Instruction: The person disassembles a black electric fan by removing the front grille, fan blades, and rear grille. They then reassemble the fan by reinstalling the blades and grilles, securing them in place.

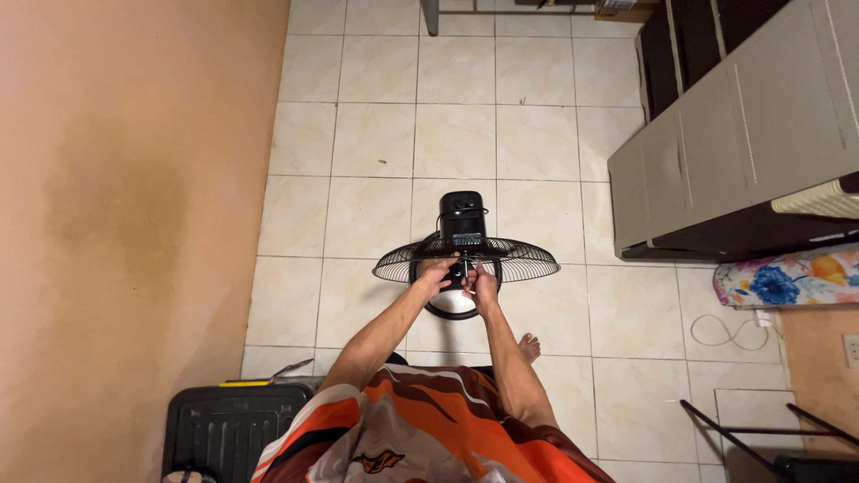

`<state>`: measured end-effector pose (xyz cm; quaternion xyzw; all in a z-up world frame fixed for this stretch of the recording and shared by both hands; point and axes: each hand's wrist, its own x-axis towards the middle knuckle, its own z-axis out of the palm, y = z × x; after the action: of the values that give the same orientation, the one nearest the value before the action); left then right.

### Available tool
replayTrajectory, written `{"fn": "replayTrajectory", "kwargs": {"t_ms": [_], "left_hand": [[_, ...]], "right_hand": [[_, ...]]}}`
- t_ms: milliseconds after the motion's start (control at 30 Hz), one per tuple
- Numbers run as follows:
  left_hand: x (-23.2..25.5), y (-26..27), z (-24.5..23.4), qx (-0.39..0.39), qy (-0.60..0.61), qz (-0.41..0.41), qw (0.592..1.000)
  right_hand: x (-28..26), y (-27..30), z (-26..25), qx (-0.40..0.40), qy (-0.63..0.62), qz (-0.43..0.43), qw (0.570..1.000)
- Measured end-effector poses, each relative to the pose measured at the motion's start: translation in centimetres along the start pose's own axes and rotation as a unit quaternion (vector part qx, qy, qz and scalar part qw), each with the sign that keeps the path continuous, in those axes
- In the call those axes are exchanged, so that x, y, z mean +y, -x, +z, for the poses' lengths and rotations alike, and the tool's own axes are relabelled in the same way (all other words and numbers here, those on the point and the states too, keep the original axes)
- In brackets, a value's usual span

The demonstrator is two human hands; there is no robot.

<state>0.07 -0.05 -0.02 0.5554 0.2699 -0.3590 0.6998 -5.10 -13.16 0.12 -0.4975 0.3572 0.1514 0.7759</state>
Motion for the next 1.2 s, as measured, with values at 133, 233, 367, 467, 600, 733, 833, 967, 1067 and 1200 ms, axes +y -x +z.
{"fn": "replayTrajectory", "kwargs": {"t_ms": [133, 233, 367, 467, 600, 733, 833, 967, 1067, 1200], "left_hand": [[0.2, -0.3, 0.1, 0.0, -0.009, -0.004, 1.0], [0.2, -0.4, 0.1, -0.027, -0.007, -0.005, 1.0], [0.3, -0.2, 0.0, 0.009, -0.009, -0.001, 1.0], [0.4, -0.1, -0.1, 0.007, 0.006, 0.005, 1.0], [0.4, -0.2, -0.3, -0.018, -0.014, -0.001, 1.0], [0.6, -0.2, -0.4, 0.006, -0.016, 0.002, 1.0], [0.3, -0.3, -0.1, -0.008, -0.016, 0.003, 1.0], [0.3, -0.3, -0.3, -0.01, -0.017, -0.011, 1.0], [0.4, -0.2, -0.4, -0.007, -0.023, 0.002, 1.0], [0.7, 0.0, -0.3, 0.014, -0.024, -0.011, 1.0]], "right_hand": [[0.0, 0.0, -0.2, 0.011, 0.016, 0.007, 1.0], [0.0, 0.0, -0.3, 0.02, 0.056, -0.036, 0.998], [-0.2, -0.2, -0.1, 0.003, 0.002, 0.023, 1.0], [-0.4, -0.2, 0.2, 0.04, 0.022, 0.018, 0.999], [0.3, 0.1, 0.8, 0.05, 0.051, -0.067, 0.995], [0.3, -0.1, 1.3, 0.013, 0.087, -0.124, 0.988], [0.0, -0.4, 1.1, -0.093, 0.006, 0.0, 0.996], [-0.1, -0.7, 1.5, -0.116, -0.065, 0.059, 0.989], [0.1, -0.4, 1.7, -0.012, 0.014, 0.002, 1.0], [0.0, -0.3, 1.9, 0.161, 0.259, -0.215, 0.928]]}}
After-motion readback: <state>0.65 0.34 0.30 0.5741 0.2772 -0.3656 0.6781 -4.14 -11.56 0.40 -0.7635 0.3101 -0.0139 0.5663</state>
